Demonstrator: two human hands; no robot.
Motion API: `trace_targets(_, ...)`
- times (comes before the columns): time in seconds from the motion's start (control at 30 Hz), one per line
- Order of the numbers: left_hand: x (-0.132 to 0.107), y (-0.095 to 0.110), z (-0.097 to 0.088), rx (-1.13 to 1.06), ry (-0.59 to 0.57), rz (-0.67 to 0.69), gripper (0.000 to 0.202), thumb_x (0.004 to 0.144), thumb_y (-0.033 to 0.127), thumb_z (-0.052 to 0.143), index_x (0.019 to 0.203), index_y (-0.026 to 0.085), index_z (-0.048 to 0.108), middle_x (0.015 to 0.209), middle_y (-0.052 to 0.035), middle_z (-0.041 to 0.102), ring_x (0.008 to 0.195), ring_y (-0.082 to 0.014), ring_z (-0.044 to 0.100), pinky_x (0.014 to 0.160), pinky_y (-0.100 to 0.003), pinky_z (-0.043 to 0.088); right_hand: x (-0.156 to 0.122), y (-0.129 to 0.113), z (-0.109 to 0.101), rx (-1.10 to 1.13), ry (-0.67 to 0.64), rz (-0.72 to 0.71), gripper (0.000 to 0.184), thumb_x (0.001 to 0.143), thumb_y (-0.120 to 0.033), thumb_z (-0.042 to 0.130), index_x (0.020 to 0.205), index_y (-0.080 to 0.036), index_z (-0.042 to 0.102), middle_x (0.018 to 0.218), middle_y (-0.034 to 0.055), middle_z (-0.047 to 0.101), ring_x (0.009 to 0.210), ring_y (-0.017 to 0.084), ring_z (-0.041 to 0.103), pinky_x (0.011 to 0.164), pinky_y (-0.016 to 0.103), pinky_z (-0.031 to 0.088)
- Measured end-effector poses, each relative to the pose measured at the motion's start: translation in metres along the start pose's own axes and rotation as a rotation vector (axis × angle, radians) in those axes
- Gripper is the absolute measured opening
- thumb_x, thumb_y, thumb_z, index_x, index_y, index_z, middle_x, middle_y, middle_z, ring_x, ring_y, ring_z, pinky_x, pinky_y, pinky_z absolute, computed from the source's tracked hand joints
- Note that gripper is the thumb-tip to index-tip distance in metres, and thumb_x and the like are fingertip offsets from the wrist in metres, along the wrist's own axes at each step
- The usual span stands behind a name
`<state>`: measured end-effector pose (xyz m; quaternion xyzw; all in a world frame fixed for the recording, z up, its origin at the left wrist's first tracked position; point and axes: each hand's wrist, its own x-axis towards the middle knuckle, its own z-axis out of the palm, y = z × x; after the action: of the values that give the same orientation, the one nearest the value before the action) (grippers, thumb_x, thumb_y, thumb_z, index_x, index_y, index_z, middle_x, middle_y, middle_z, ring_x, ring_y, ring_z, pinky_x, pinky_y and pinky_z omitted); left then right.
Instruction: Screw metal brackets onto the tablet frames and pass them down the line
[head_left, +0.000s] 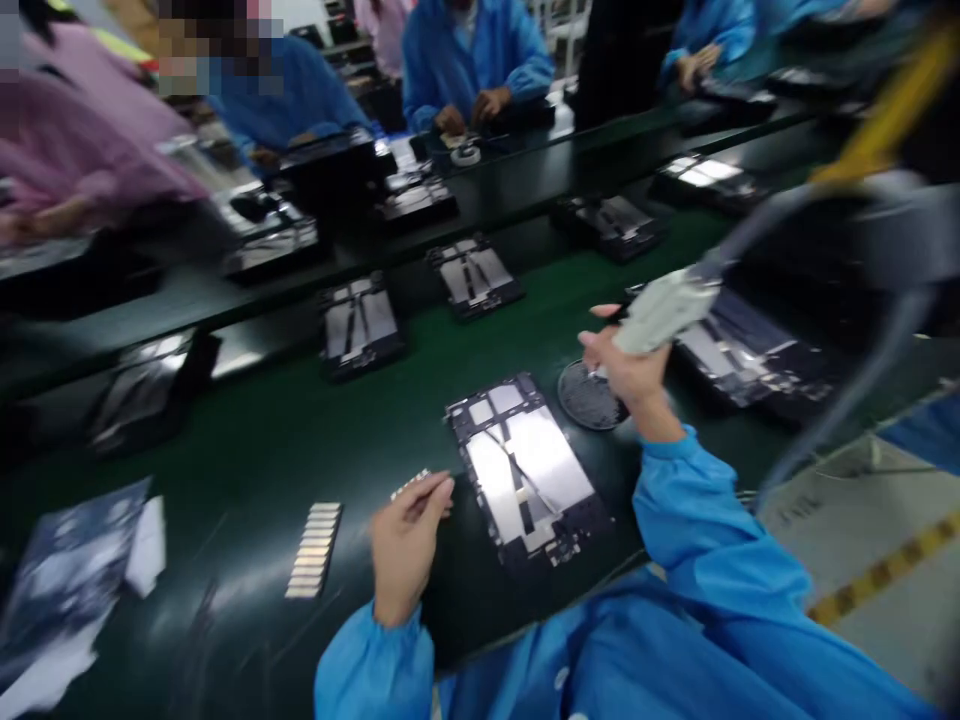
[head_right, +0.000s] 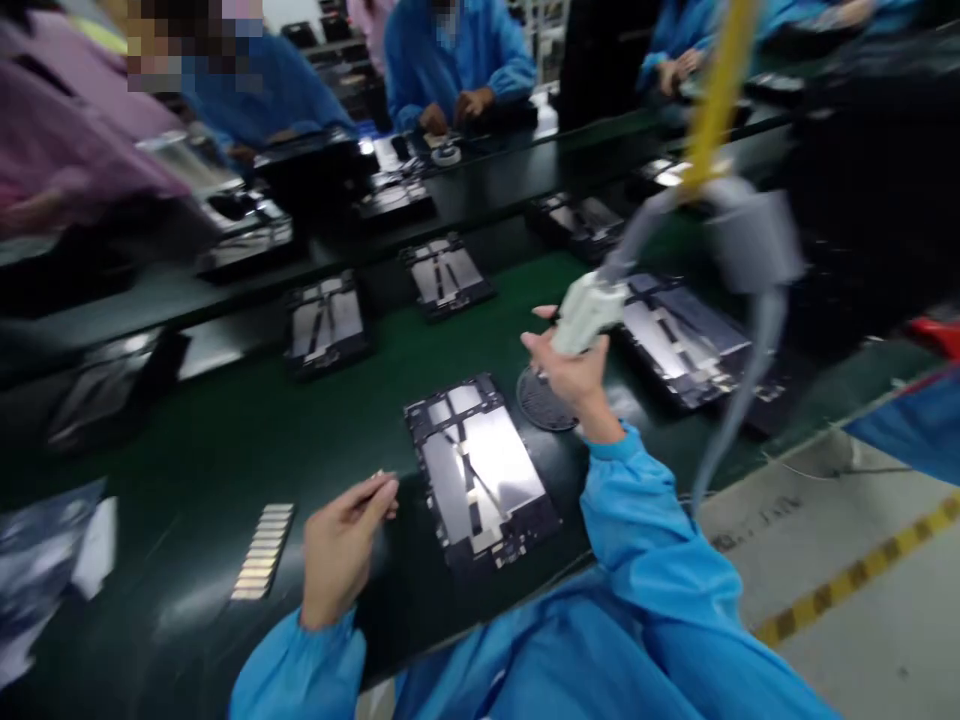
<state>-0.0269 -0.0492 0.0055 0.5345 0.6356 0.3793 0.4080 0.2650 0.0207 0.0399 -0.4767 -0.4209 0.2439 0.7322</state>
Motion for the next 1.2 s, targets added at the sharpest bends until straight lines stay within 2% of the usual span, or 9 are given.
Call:
trace_targets(0.07, 0.005, -0.007, -0.001, -0.161, -0.068, -0.18, 0.044, 0.064, 0.051, 0.076, 0.084, 0.012, 0.07, 0.067, -0.0048, 0.069, 0.058, -0.0156, 0.066, 0.058, -0.028, 0.055, -0.007, -0.011, 0.003, 0.053, -0.04, -0.016, 0.024, 0.074, -0.02, 0.075, 0.095, -0.024, 0.064, 0.048, -0.0079, 0.057, 0.041, 0.009, 0.051, 0.052, 0.028, 0.048)
trace_targets(0.17, 0.012, -0.011, 0.0, -0.206, -0.156, -0.253, 0.05, 0.059, 0.056, 0.077, 0.078, 0.011, 0.07, 0.065, -0.0083, 0.07, 0.059, -0.0183, 0.068, 0.057, -0.028, 0.056, -0.023, -0.024, 0.015, 0.102, -0.144, 0.018, 0.026, 0.076, -0.024, 0.075, 0.099, -0.029, 0.064, 0.049, -0.0087, 0.055, 0.041, 0.011, 0.051, 0.051, 0.03, 0.049)
trace_targets(0.33, 0.021, -0.007, 0.008, -0.162, -0.266, -0.201, 0.04, 0.062, 0.05, 0.076, 0.075, 0.012, 0.071, 0.063, -0.0069, 0.069, 0.06, -0.0175, 0.068, 0.05, -0.023, 0.052, -0.055, -0.034, 0.045, 0.157, -0.328, 0.098, 0.03, 0.077, -0.027, 0.074, 0.104, -0.027, 0.06, 0.05, -0.0088, 0.056, 0.039, 0.011, 0.052, 0.047, 0.029, 0.048)
trace_targets(0.47, 0.031, -0.009, 0.018, -0.076, -0.216, -0.072, 0.029, 0.07, 0.043, 0.071, 0.072, 0.015, 0.07, 0.076, -0.0057, 0.068, 0.058, -0.0129, 0.062, 0.043, -0.019, 0.044, -0.069, -0.037, 0.072, 0.158, -0.43, 0.146, 0.035, 0.075, -0.032, 0.074, 0.104, -0.022, 0.056, 0.048, -0.0092, 0.055, 0.038, 0.011, 0.052, 0.044, 0.029, 0.046)
trace_targets(0.6, 0.04, -0.011, 0.023, -0.006, -0.162, 0.032, 0.019, 0.073, 0.035, 0.067, 0.072, 0.016, 0.071, 0.078, -0.0043, 0.065, 0.057, -0.0102, 0.057, 0.049, -0.021, 0.044, -0.075, -0.037, 0.091, 0.148, -0.47, 0.191, 0.036, 0.074, -0.032, 0.074, 0.103, -0.021, 0.056, 0.049, -0.0088, 0.055, 0.039, 0.011, 0.052, 0.044, 0.029, 0.047)
trace_targets(0.73, 0.043, -0.01, 0.022, 0.036, -0.165, 0.073, 0.013, 0.075, 0.029, 0.065, 0.072, 0.017, 0.071, 0.076, -0.003, 0.064, 0.058, -0.0102, 0.057, 0.054, -0.022, 0.044, -0.081, -0.033, 0.1, 0.151, -0.506, 0.223, 0.034, 0.073, -0.029, 0.073, 0.102, -0.019, 0.057, 0.047, -0.0091, 0.053, 0.039, 0.011, 0.051, 0.046, 0.029, 0.047)
trace_targets(0.9, 0.046, -0.009, 0.021, 0.058, -0.202, 0.009, 0.009, 0.071, 0.024, 0.07, 0.073, 0.016, 0.066, 0.07, -0.0013, 0.065, 0.052, -0.0095, 0.057, 0.048, -0.02, 0.043, -0.088, -0.027, 0.107, 0.115, -0.524, 0.287, 0.037, 0.07, -0.03, 0.075, 0.101, -0.019, 0.058, 0.052, -0.008, 0.053, 0.045, 0.011, 0.053, 0.049, 0.028, 0.049)
trace_targets(1.0, 0.052, -0.005, 0.02, 0.066, -0.214, -0.077, 0.016, 0.066, 0.018, 0.074, 0.076, 0.015, 0.062, 0.064, 0.0006, 0.063, 0.047, -0.0107, 0.06, 0.044, -0.02, 0.044, -0.093, -0.021, 0.114, 0.095, -0.547, 0.309, 0.037, 0.069, -0.029, 0.075, 0.101, -0.018, 0.06, 0.054, -0.007, 0.053, 0.047, 0.011, 0.053, 0.05, 0.028, 0.049)
trace_targets(1.2, 0.064, 0.002, 0.017, 0.043, -0.352, -0.198, 0.009, 0.068, 0.006, 0.068, 0.073, 0.012, 0.063, 0.05, 0.0016, 0.059, 0.044, -0.0138, 0.062, 0.038, -0.019, 0.046, -0.1, -0.004, 0.128, 0.054, -0.6, 0.322, 0.033, 0.069, -0.03, 0.075, 0.098, -0.018, 0.063, 0.053, -0.0072, 0.051, 0.046, 0.011, 0.05, 0.051, 0.027, 0.047)
